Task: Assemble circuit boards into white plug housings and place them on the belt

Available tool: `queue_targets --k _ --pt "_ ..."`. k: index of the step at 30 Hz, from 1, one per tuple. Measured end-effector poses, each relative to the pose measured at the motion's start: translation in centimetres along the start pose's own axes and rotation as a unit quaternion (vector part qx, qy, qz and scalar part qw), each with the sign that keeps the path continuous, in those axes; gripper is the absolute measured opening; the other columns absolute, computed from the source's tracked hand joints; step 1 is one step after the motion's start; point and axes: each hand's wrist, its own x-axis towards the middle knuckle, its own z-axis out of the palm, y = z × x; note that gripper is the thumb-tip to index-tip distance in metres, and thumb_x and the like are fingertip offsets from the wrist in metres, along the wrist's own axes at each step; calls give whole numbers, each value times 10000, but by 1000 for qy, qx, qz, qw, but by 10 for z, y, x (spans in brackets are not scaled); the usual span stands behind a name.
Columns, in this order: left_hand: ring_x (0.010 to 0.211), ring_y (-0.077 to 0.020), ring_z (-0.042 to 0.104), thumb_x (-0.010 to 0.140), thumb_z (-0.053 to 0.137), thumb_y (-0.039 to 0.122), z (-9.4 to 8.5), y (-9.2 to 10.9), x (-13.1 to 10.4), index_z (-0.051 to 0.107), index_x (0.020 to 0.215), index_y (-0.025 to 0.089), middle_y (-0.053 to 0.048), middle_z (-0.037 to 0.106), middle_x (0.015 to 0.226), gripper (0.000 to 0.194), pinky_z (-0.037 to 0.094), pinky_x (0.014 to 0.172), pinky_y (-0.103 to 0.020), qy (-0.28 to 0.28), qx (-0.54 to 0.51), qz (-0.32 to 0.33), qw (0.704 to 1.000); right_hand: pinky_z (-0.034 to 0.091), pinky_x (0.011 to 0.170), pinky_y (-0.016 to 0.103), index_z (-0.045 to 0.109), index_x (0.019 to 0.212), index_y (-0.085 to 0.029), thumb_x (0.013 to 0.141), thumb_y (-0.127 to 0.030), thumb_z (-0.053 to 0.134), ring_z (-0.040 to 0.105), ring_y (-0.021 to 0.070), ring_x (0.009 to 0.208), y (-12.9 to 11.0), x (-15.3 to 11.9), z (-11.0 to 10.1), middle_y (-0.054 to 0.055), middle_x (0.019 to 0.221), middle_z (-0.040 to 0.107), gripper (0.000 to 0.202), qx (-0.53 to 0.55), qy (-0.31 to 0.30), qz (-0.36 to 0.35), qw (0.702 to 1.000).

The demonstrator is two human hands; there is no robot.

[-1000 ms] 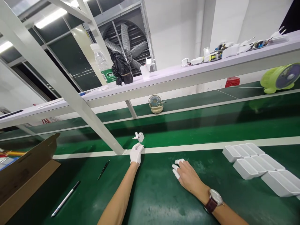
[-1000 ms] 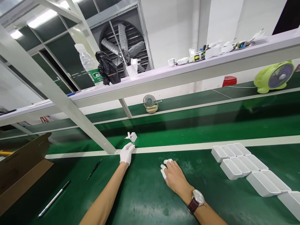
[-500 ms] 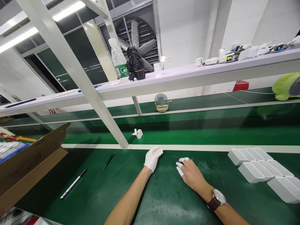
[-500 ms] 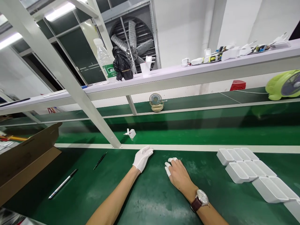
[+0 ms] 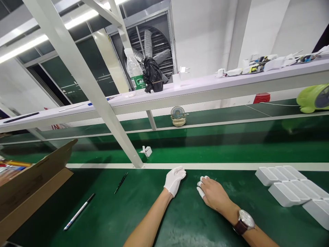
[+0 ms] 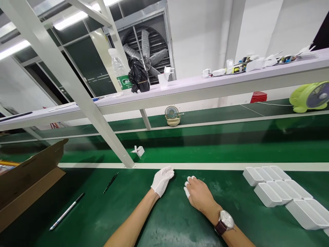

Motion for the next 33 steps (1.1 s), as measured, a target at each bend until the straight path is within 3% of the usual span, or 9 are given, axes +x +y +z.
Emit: queue_targets --k 4,9,12,17,23,27,33 --pt "676 -103 618 543 961 297 4 4 -5 747 938 102 -95 733 896 489 489 682 -259 -14 -16 -2 1000 493 830 394 679 1011 -166 726 -126 674 609 295 994 -5 -2 9 123 1081 697 287 -16 15 -3 1000" --pt "775 -138 643 556 954 256 8 6 -11 754 957 105 -127 726 1001 473 490 716 -268 -50 -12 -26 998 478 827 412 682 946 -165 727 -108 659 606 288 928 -9 -7 14 124 1010 703 227 -26 41 4 999" --pt "753 -129 634 502 963 179 8 4 -12 758 941 83 -128 726 940 495 489 719 -254 -82 -2 -49 995 481 830 430 684 985 -148 747 -104 626 605 296 925 -10 -9 14 130 1003 701 248 -26 50 4 998" --pt "783 -134 646 498 935 114 6 4 -10 760 942 98 -121 723 932 477 484 675 -217 -110 1 -78 991 468 957 449 682 1069 -107 810 -72 544 606 295 1040 -13 -8 17 141 1117 694 295 -13 68 -13 998" --pt "997 -259 689 462 914 62 7 8 -11 758 949 116 -166 722 1089 514 484 685 -227 -125 15 -106 986 450 1073 469 674 1144 -94 896 -53 451 596 295 1152 -17 -9 16 144 1146 680 336 37 78 -54 995" --pt "805 -179 668 608 905 179 10 16 -14 748 969 86 -152 732 899 404 472 680 -240 -159 11 -100 982 466 1088 457 701 1059 -126 917 -57 435 611 272 1162 -16 -8 13 129 1091 696 309 71 86 -63 992" --pt "596 -106 580 779 812 314 11 24 -18 728 906 88 -65 653 695 272 415 587 -219 -213 2 -112 971 446 1134 461 703 1074 -131 904 -77 485 561 263 1276 -13 -9 18 134 1254 670 282 99 76 -53 991"
